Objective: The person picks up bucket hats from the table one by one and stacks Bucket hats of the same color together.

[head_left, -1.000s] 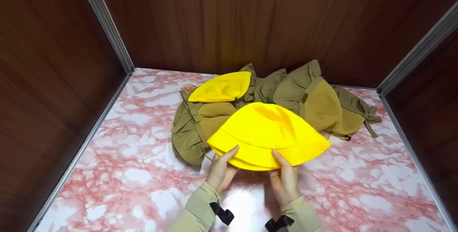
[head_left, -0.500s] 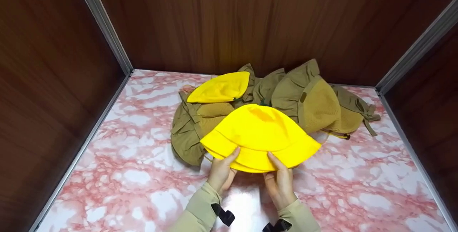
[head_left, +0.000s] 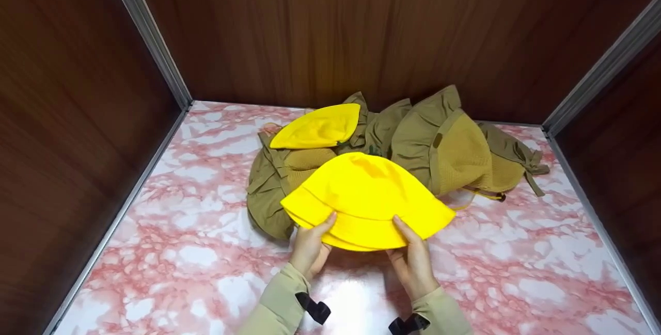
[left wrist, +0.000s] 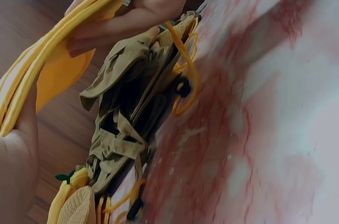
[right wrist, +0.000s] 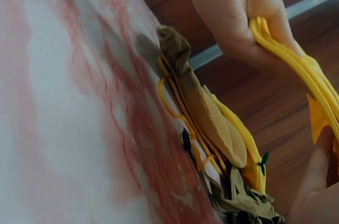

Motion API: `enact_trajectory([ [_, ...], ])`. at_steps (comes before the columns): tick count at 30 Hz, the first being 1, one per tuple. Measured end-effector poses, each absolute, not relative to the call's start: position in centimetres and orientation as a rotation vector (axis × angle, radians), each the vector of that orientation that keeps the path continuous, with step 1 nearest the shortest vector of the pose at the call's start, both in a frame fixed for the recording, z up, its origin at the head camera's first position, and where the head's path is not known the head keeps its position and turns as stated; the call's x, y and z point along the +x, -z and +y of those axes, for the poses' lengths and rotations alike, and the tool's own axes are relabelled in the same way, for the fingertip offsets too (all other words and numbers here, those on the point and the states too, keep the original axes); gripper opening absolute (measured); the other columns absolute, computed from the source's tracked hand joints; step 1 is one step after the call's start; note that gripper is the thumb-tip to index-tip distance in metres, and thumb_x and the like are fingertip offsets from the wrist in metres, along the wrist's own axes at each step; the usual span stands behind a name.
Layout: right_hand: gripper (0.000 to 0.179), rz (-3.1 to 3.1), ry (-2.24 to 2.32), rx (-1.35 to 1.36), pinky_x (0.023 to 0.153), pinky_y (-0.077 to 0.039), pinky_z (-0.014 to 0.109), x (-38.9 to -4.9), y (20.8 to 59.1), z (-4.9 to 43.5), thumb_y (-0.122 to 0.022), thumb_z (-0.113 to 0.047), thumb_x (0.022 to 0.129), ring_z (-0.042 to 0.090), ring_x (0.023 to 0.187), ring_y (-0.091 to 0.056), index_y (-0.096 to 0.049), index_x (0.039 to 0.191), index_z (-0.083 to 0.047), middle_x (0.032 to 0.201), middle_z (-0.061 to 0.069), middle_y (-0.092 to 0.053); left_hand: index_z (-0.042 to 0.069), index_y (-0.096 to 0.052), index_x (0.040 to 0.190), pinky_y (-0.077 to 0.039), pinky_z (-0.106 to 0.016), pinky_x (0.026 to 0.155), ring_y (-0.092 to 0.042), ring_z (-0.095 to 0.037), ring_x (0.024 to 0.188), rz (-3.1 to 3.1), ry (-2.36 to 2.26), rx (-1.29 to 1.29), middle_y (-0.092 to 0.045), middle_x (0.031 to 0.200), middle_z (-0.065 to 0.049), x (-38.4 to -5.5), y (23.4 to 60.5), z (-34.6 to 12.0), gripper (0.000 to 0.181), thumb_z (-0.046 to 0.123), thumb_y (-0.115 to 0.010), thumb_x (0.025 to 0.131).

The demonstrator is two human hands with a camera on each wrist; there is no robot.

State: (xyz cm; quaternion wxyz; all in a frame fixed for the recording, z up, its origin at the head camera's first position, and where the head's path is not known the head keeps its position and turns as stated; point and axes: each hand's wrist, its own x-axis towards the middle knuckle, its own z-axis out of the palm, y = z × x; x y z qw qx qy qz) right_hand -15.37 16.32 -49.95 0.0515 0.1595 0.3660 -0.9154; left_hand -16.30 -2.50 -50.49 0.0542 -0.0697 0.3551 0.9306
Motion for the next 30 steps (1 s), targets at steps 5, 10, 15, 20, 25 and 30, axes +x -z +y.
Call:
enact_trajectory([
  [5, 0.011, 1.134, 2.778, 0.477, 0.076, -0.058, 0.025, -15.7, 50.1, 17.6, -0.054, -0.018, 0.102, 0.01, 0.088, -0.069, -0.06, 0.112, -0.016, 0.098, -0.003, -0.071, -0.003, -0.043, 0.131, -0.052, -0.039, 0.101, -0.065, -0.016, 0.108, 1.112, -2.791, -0.216, -0.066, 0.113, -0.004, -16.5, 50.7, -2.9, 0.036, -0.001, -0.055, 0.097],
  [10, 0.016, 1.225, 2.732, 0.522, 0.079, -0.057, 0.025, -15.9, 50.1, 18.3, -0.058, -0.021, 0.101, 0.01, 0.09, -0.068, -0.057, 0.116, -0.017, 0.099, -0.004, -0.071, -0.006, -0.044, 0.13, -0.053, -0.039, 0.1, -0.066, -0.016, 0.106, 1.149, -2.754, -0.213, -0.067, 0.111, -0.004, -16.5, 51.0, -3.3, 0.035, -0.001, -0.056, 0.097],
  [15, 0.015, 1.311, 2.693, 0.554, 0.082, -0.056, 0.025, -15.9, 50.5, 18.7, -0.059, -0.023, 0.1, 0.01, 0.089, -0.067, -0.062, 0.114, -0.02, 0.098, -0.006, -0.071, -0.006, -0.044, 0.13, -0.054, -0.038, 0.099, -0.065, -0.016, 0.107, 1.188, -2.72, -0.218, -0.066, 0.112, -0.003, -16.3, 51.0, -4.2, 0.036, -0.001, -0.056, 0.097],
  [20, 0.014, 1.408, 2.656, 0.56, 0.086, -0.056, 0.026, -16.0, 50.6, 19.4, -0.061, -0.023, 0.099, 0.01, 0.093, -0.067, -0.066, 0.112, -0.02, 0.101, -0.006, -0.072, -0.006, -0.043, 0.129, -0.054, -0.039, 0.099, -0.066, -0.016, 0.105, 1.224, -2.688, -0.228, -0.065, 0.111, -0.004, -16.2, 51.3, -5.0, 0.037, 0.0, -0.059, 0.095],
  [25, 0.015, 1.514, 2.6, 0.547, 0.087, -0.054, 0.026, -16.0, 50.6, 20.0, -0.062, -0.022, 0.098, 0.011, 0.093, -0.067, -0.067, 0.112, -0.02, 0.1, -0.006, -0.072, -0.003, -0.043, 0.13, -0.053, -0.042, 0.101, -0.065, -0.016, 0.107, 1.241, -2.655, -0.218, -0.066, 0.112, -0.003, -16.2, 51.9, -5.9, 0.037, 0.004, -0.059, 0.097],
  [30, 0.017, 1.578, 2.541, 0.615, 0.088, -0.053, 0.026, -16.0, 50.8, 21.0, -0.064, -0.023, 0.097, 0.01, 0.094, -0.066, -0.065, 0.113, -0.019, 0.099, -0.008, -0.072, 0.004, -0.05, 0.129, -0.052, -0.033, 0.097, -0.065, -0.013, 0.105, 1.332, -2.59, -0.276, -0.069, 0.111, 0.002, -16.3, 52.5, -7.0, 0.036, 0.018, -0.062, 0.097],
])
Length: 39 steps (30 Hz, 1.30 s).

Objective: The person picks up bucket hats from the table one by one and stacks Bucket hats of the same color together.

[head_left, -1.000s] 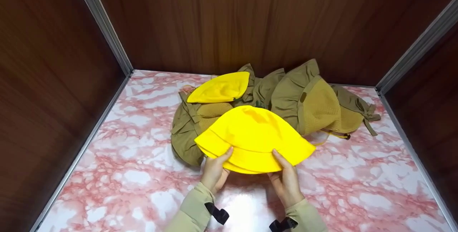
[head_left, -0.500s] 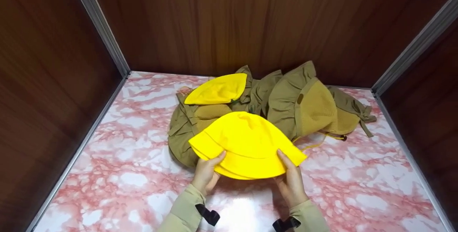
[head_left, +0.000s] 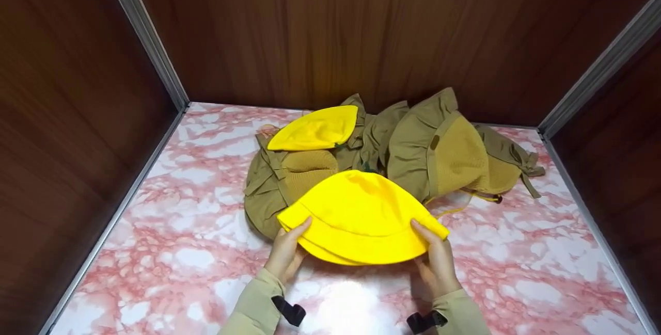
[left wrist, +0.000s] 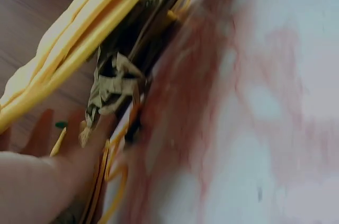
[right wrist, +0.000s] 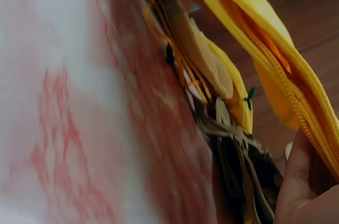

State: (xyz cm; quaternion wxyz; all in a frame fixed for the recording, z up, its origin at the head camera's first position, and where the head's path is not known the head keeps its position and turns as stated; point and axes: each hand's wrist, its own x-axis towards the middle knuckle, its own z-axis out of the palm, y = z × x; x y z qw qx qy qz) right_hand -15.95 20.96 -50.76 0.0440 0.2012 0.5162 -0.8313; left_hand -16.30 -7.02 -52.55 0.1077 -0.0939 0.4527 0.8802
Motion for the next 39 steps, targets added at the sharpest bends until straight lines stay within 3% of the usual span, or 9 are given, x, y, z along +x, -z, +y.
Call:
enact_trajectory([
  [9, 0.036, 1.616, 2.489, 0.684, 0.086, -0.055, 0.028, -15.9, 51.5, 21.0, -0.07, -0.02, 0.093, 0.012, 0.091, -0.067, -0.058, 0.124, -0.009, 0.097, -0.006, -0.072, 0.001, -0.056, 0.126, -0.047, -0.026, 0.097, -0.063, -0.011, 0.1, 1.599, -2.492, -0.384, -0.07, 0.104, 0.003, -16.3, 53.3, -8.5, 0.043, 0.027, -0.067, 0.094],
  [18, 0.037, 1.669, 2.493, 0.714, 0.078, -0.059, 0.03, -15.6, 52.1, 20.6, -0.072, -0.01, 0.089, 0.013, 0.083, -0.07, -0.06, 0.123, -0.006, 0.09, -0.002, -0.074, 0.008, -0.068, 0.102, -0.056, -0.024, 0.071, -0.066, -0.01, 0.074, 1.652, -2.496, -0.369, -0.071, 0.085, 0.001, -17.0, 53.1, -10.4, 0.011, 0.013, -0.067, 0.092],
  [25, 0.054, 1.786, 2.4, 0.664, 0.077, -0.059, 0.03, -15.5, 52.7, 20.2, -0.072, -0.009, 0.087, 0.014, 0.084, -0.069, -0.047, 0.135, -0.006, 0.097, -0.002, -0.069, 0.0, -0.069, 0.106, -0.053, -0.023, 0.068, -0.062, -0.01, 0.07, 1.878, -2.355, -0.371, -0.068, 0.081, 0.002, -16.9, 53.0, -11.7, 0.02, 0.011, -0.068, 0.091],
  [32, 0.044, 1.852, 2.28, 0.662, 0.069, -0.059, 0.032, -15.3, 53.1, 20.0, -0.075, -0.012, 0.085, 0.016, 0.079, -0.068, -0.054, 0.123, -0.007, 0.094, 0.002, -0.068, -0.003, -0.068, 0.115, -0.048, -0.022, 0.079, -0.06, -0.009, 0.085, 2.097, -2.189, -0.381, -0.071, 0.102, -0.003, -16.9, 53.3, -12.8, 0.03, 0.012, -0.068, 0.089],
  [39, 0.039, 1.927, 2.127, 0.576, 0.063, -0.06, 0.035, -15.1, 53.3, 19.5, -0.077, -0.017, 0.084, 0.019, 0.077, -0.069, -0.058, 0.116, -0.005, 0.094, 0.007, -0.067, -0.004, -0.069, 0.113, -0.05, -0.019, 0.073, -0.06, -0.008, 0.081, 2.278, -2.06, -0.302, -0.072, 0.096, -0.005, -16.8, 53.4, -13.3, 0.032, 0.014, -0.074, 0.087],
])
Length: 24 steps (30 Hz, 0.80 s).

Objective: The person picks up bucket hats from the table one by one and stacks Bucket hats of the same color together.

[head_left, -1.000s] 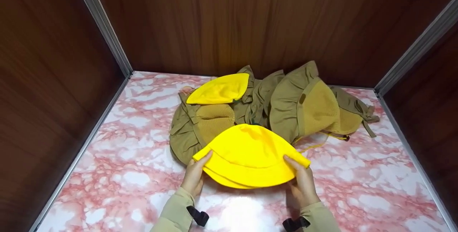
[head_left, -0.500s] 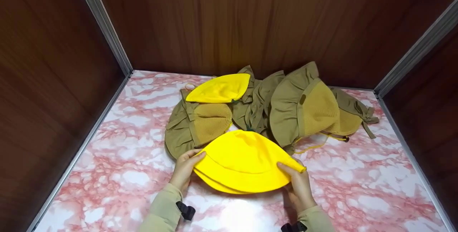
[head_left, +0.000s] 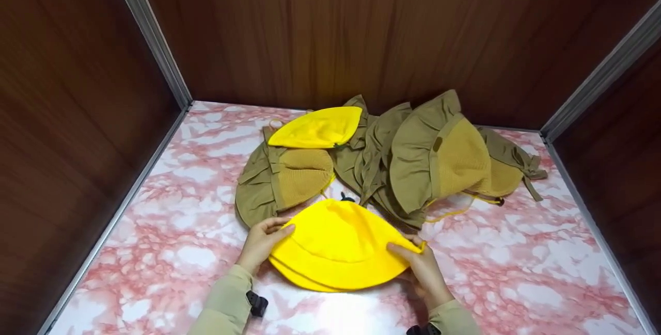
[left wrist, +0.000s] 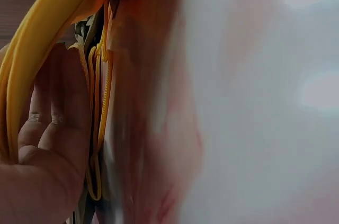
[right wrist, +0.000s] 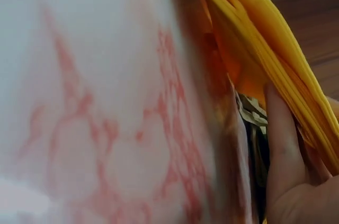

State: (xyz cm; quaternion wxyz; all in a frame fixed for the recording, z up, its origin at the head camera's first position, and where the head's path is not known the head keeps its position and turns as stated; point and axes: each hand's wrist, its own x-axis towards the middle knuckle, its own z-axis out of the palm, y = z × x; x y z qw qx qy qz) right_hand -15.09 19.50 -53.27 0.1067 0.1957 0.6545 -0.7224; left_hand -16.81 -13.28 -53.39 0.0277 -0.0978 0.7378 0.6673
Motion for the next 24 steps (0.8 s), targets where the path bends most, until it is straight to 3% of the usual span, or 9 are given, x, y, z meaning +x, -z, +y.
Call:
enact_trajectory([
  [7, 0.033, 2.031, 1.984, 0.518, 0.055, -0.059, 0.034, -14.9, 53.4, 19.5, -0.075, -0.022, 0.087, 0.017, 0.071, -0.067, -0.062, 0.111, -0.002, 0.09, 0.006, -0.065, -0.001, -0.073, 0.106, -0.049, -0.024, 0.076, -0.058, -0.012, 0.084, 2.585, -1.812, -0.171, -0.072, 0.098, -0.011, -16.8, 53.5, -14.3, 0.027, 0.016, -0.077, 0.085],
  [10, 0.034, 2.053, 1.929, 0.448, 0.058, -0.06, 0.036, -14.9, 53.4, 19.6, -0.074, -0.023, 0.088, 0.017, 0.073, -0.068, -0.064, 0.111, 0.0, 0.091, 0.006, -0.064, 0.007, -0.076, 0.103, -0.049, -0.03, 0.079, -0.059, -0.015, 0.084, 2.729, -1.63, -0.125, -0.074, 0.098, -0.007, -16.9, 53.3, -14.8, 0.022, 0.021, -0.076, 0.086],
  [13, 0.033, 2.125, 1.85, 0.349, 0.065, -0.059, 0.029, -14.9, 53.4, 19.7, -0.073, -0.023, 0.088, 0.014, 0.077, -0.067, -0.066, 0.109, 0.002, 0.092, 0.005, -0.065, 0.016, -0.077, 0.103, -0.051, -0.039, 0.083, -0.064, -0.019, 0.089, 2.864, -1.401, -0.139, -0.075, 0.102, -0.003, -16.7, 52.8, -15.1, 0.02, 0.028, -0.075, 0.087],
  [16, 0.035, 2.192, 1.763, 0.302, 0.062, -0.057, 0.026, -14.8, 53.5, 19.6, -0.074, -0.025, 0.087, 0.012, 0.075, -0.064, -0.066, 0.108, 0.002, 0.092, 0.005, -0.066, 0.022, -0.076, 0.104, -0.052, -0.047, 0.086, -0.067, -0.025, 0.097, 2.93, -1.226, -0.174, -0.075, 0.107, -0.002, -16.6, 52.4, -15.1, 0.02, 0.033, -0.074, 0.088],
  [20, 0.037, 2.217, 1.684, 0.272, 0.049, -0.054, 0.028, -14.7, 53.4, 19.6, -0.074, -0.028, 0.087, 0.013, 0.067, -0.062, -0.064, 0.108, 0.002, 0.087, 0.005, -0.064, 0.02, -0.076, 0.103, -0.054, -0.05, 0.082, -0.069, -0.03, 0.098, 2.963, -1.118, -0.178, -0.075, 0.108, -0.005, -16.5, 52.1, -15.1, 0.02, 0.033, -0.074, 0.088],
  [24, 0.032, 2.338, 1.574, 0.198, 0.054, -0.049, 0.024, -14.6, 53.4, 19.6, -0.075, -0.027, 0.087, 0.012, 0.067, -0.056, -0.065, 0.099, 0.001, 0.081, 0.002, -0.061, 0.017, -0.076, 0.105, -0.055, -0.051, 0.076, -0.07, -0.032, 0.094, 3.008, -1.019, -0.17, -0.075, 0.106, -0.008, -16.4, 52.1, -15.0, 0.023, 0.032, -0.074, 0.088],
])
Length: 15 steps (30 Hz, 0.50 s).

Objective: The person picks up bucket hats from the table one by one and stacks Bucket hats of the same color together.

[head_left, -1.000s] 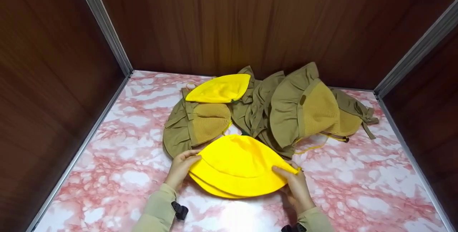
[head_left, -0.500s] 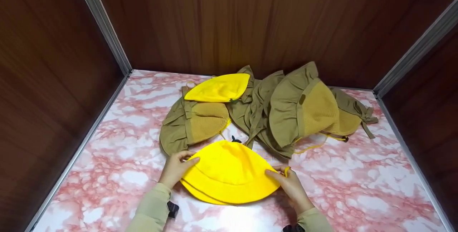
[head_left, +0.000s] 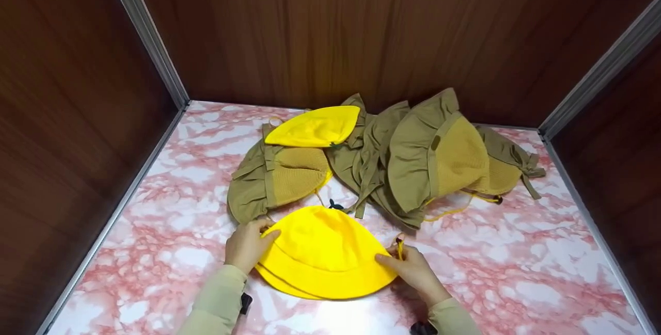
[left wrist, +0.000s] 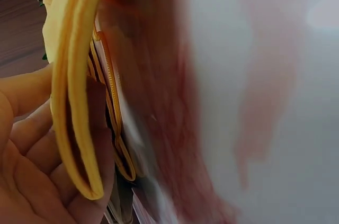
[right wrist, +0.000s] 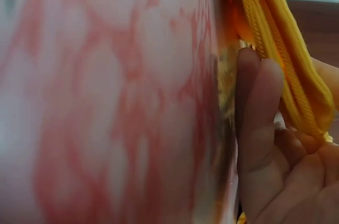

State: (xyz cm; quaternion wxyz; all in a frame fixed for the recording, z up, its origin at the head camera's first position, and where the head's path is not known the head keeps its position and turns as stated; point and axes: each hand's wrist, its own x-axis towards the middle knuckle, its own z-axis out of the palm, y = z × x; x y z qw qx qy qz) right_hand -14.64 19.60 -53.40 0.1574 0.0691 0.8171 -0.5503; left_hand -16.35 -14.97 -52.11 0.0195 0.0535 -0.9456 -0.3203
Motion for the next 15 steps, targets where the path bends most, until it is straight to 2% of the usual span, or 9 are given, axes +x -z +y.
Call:
enact_trajectory([
  [4, 0.027, 2.485, 1.413, 0.123, 0.061, -0.037, 0.023, -14.81, 53.42, 19.58, -0.076, -0.027, 0.086, 0.013, 0.068, -0.046, -0.062, 0.085, -0.004, 0.071, -0.001, -0.05, 0.016, -0.075, 0.108, -0.056, -0.051, 0.073, -0.07, -0.034, 0.093, -2.963, 0.916, 0.156, -0.075, 0.106, -0.009, -16.31, 52.24, -14.85, 0.026, 0.033, -0.073, 0.089],
  [8, 0.03, 2.59, 1.254, 0.056, 0.06, -0.032, 0.025, -15.06, 53.25, 19.48, -0.075, -0.028, 0.086, 0.014, 0.064, -0.04, -0.056, 0.076, -0.008, 0.065, -0.002, -0.041, 0.015, -0.074, 0.11, -0.055, -0.052, 0.071, -0.07, -0.035, 0.093, -2.996, 0.879, 0.147, -0.074, 0.107, -0.01, -16.32, 52.37, -14.78, 0.026, 0.032, -0.072, 0.09],
  [15, 0.033, 2.752, 0.899, -0.013, 0.058, -0.031, 0.031, -15.26, 52.45, 19.49, -0.077, -0.04, 0.083, 0.017, 0.064, -0.043, -0.059, 0.084, -0.012, 0.066, -0.001, -0.044, 0.012, -0.074, 0.107, -0.057, -0.05, 0.069, -0.071, -0.033, 0.086, -2.964, 0.721, 0.077, -0.075, 0.1, -0.009, -16.29, 52.08, -14.0, 0.021, 0.023, -0.074, 0.089],
])
